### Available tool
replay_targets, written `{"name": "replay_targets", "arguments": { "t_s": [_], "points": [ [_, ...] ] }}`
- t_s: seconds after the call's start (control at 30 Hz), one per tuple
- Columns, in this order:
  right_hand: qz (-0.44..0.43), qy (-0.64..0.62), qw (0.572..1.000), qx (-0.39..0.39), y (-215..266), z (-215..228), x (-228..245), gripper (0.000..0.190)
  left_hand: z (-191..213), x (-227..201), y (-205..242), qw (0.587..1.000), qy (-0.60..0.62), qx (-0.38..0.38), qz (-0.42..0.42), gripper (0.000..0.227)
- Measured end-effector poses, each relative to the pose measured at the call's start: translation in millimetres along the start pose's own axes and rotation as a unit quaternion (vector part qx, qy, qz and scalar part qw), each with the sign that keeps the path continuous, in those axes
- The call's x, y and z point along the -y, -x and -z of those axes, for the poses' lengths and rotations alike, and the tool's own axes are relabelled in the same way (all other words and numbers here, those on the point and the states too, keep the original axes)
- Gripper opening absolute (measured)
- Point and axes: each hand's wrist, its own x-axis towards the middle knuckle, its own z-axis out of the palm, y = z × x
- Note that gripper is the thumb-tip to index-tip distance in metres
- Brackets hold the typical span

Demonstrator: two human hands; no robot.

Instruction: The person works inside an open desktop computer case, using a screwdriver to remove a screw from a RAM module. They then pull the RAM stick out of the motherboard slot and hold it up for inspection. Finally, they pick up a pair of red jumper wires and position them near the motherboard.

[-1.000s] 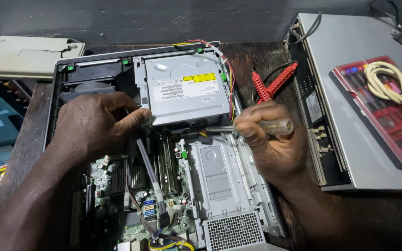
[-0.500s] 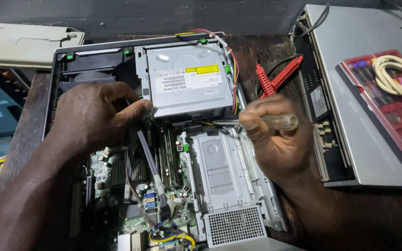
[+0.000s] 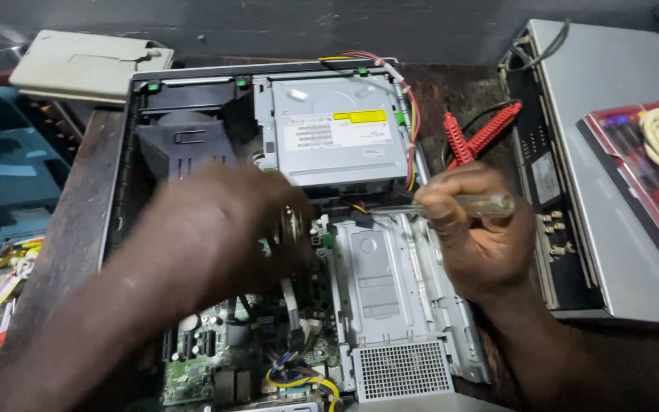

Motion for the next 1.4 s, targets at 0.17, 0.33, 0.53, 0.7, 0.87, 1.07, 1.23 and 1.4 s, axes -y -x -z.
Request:
{"name": "replay_targets", "arguments": {
  "t_s": [0.17, 0.33, 0.53, 0.7, 0.87, 1.07, 1.23, 1.4],
  "points": [
    [0.003, 0.009, 1.0, -0.018, 2.5, -2.1, 1.0, 0.019, -107.0, 57.7, -30.1, 0.867, 0.019, -0.237, -0.437, 0.029],
    [-0.006, -0.016, 1.0, -0.019, 7.2, -0.5, -10.8, 0.018, -137.7, 89.1, -32.0, 0.867, 0.063, -0.264, -0.417, 0.041],
    [-0.015, 0.0, 1.0, -0.026, 8.6, -1.2, -14.5, 0.015, -153.7, 81.5, -27.1, 0.871, 0.108, -0.297, -0.376, 0.022],
    [-0.017, -0.004, 1.0, -0.025, 10.0, 0.0, -17.1, 0.017, -159.1, 71.4, -21.7, 0.878, 0.071, -0.277, -0.384, 0.009],
    [-0.106, -0.128, 0.985, -0.046, 6.1, 5.9, -6.5, 0.025, -156.0, 61.7, -1.9, 0.923, 0.111, -0.217, -0.297, 0.03],
    [-0.153, -0.26, 0.933, 0.198, 1.8, 17.4, 24.3, 0.021, -145.6, 38.4, 3.0, 0.969, 0.122, -0.13, -0.17, 0.033],
    [-0.206, -0.213, 0.936, 0.19, 2.9, 12.6, 39.2, 0.036, -137.9, 32.0, -1.3, 0.971, 0.165, -0.095, -0.145, 0.025],
    [-0.189, -0.177, 0.945, 0.202, 5.7, 12.0, 41.4, 0.031, -151.2, 36.8, -7.6, 0.956, 0.163, -0.139, -0.202, 0.032]
  ]
}}
